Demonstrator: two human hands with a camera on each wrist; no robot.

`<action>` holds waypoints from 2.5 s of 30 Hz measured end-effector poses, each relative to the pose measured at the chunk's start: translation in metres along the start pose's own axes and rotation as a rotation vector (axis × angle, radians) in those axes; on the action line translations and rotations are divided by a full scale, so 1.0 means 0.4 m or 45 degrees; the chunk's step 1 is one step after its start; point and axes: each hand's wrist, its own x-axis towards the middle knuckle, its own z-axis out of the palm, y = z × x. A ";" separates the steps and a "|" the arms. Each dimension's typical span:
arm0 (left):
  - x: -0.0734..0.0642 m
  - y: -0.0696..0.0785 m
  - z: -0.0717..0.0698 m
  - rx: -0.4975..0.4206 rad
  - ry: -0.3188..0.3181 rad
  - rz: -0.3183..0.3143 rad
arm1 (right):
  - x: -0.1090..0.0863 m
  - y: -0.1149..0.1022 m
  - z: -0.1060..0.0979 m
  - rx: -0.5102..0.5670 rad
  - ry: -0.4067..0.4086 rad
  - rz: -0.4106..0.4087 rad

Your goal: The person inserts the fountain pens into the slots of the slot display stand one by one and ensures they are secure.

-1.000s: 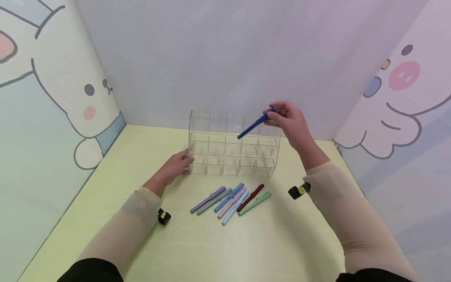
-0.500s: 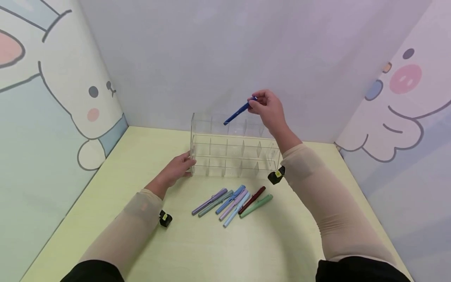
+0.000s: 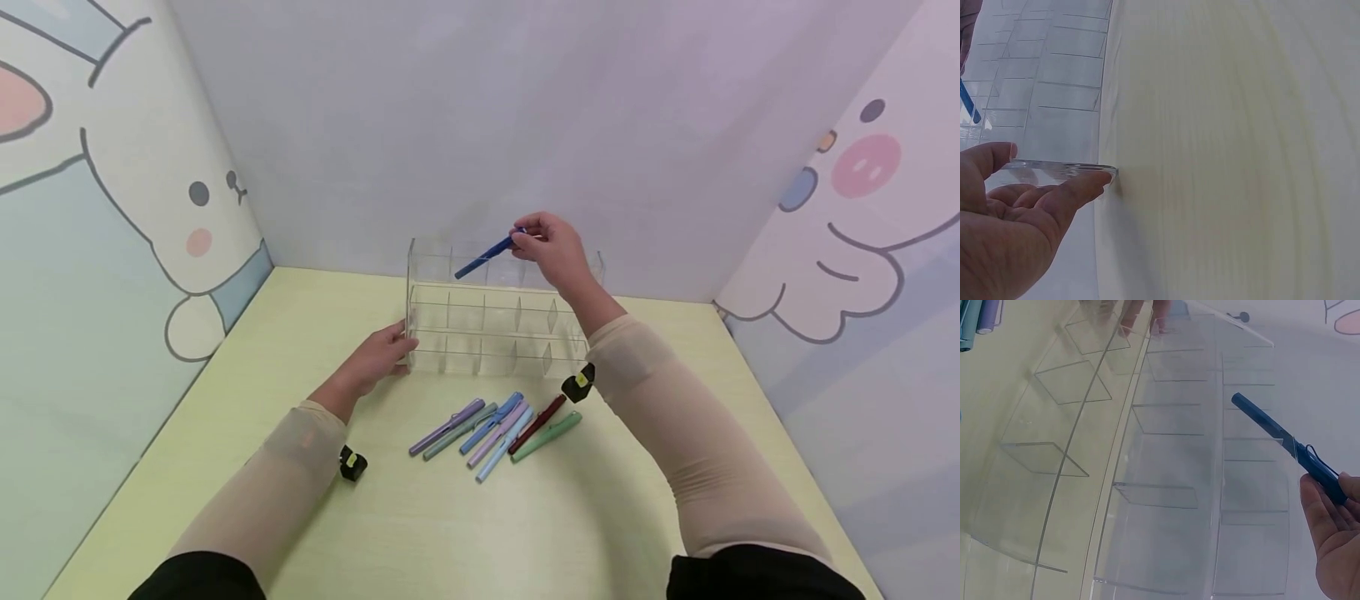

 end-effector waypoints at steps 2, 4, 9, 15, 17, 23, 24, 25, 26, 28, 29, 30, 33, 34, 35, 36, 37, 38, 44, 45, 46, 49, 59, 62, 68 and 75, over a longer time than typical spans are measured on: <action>0.011 -0.012 -0.003 -0.003 0.003 0.002 | -0.001 0.001 0.004 -0.019 -0.009 0.007; 0.018 -0.020 -0.004 -0.002 0.006 0.005 | -0.002 0.002 0.005 -0.030 -0.018 0.012; 0.022 -0.026 -0.002 0.019 0.017 0.022 | -0.005 0.001 0.004 -0.051 -0.022 0.028; 0.021 -0.027 0.000 0.034 0.030 0.034 | -0.009 -0.001 0.002 -0.114 -0.045 0.031; 0.021 -0.029 -0.001 0.034 0.031 0.033 | -0.011 -0.003 -0.005 -0.143 -0.053 0.020; 0.022 -0.032 -0.004 0.052 0.025 0.045 | -0.036 -0.022 -0.064 -0.209 -0.021 -0.036; 0.022 -0.032 -0.004 0.054 0.024 0.047 | -0.045 -0.026 -0.079 -0.216 -0.012 -0.047; 0.023 -0.031 -0.005 0.055 0.024 0.052 | -0.054 -0.030 -0.094 -0.216 -0.003 -0.057; 0.023 -0.029 -0.006 0.051 0.024 0.053 | -0.064 -0.034 -0.110 -0.217 0.003 -0.070; 0.026 -0.029 -0.010 0.053 0.011 0.061 | -0.089 -0.038 -0.141 -0.236 0.012 -0.080; 0.028 -0.029 -0.010 0.051 0.010 0.061 | -0.103 -0.037 -0.155 -0.255 0.013 -0.084; 0.029 -0.029 -0.011 0.049 0.008 0.061 | -0.118 -0.035 -0.168 -0.268 0.010 -0.087; 0.029 -0.029 -0.013 0.051 -0.001 0.062 | -0.165 -0.019 -0.198 -0.310 -0.012 -0.081; 0.028 -0.029 -0.013 0.051 0.004 0.058 | -0.180 -0.011 -0.205 -0.327 -0.023 -0.075; 0.025 -0.029 -0.013 0.054 0.006 0.056 | -0.195 -0.002 -0.210 -0.341 -0.035 -0.066; 0.023 -0.029 -0.014 0.055 0.006 0.055 | -0.210 0.007 -0.215 -0.356 -0.047 -0.057; 0.021 -0.028 -0.015 0.058 0.003 0.055 | -0.225 0.018 -0.220 -0.383 -0.058 -0.047; 0.020 -0.028 -0.016 0.058 0.006 0.052 | -0.238 0.030 -0.223 -0.408 -0.072 -0.036; 0.009 -0.024 -0.023 0.058 0.017 0.056 | -0.318 0.103 -0.224 -0.506 -0.222 0.031; 0.008 -0.023 -0.023 0.059 0.019 0.057 | -0.331 0.115 -0.221 -0.530 -0.256 0.040; 0.006 -0.022 -0.024 0.062 0.017 0.056 | -0.345 0.128 -0.217 -0.555 -0.294 0.048; 0.004 -0.021 -0.028 0.058 0.019 0.044 | -0.382 0.166 -0.201 -0.657 -0.422 0.083; 0.003 -0.020 -0.033 0.062 0.020 0.037 | -0.430 0.267 -0.161 -0.939 -0.648 0.160; -0.002 -0.019 -0.031 0.051 0.010 0.035 | -0.433 0.286 -0.154 -1.009 -0.707 0.116; 0.003 -0.025 -0.032 0.045 0.006 0.053 | -0.430 0.309 -0.145 -1.098 -0.772 -0.028; 0.001 -0.024 -0.031 0.069 0.009 0.055 | -0.428 0.317 -0.140 -1.178 -0.796 -0.156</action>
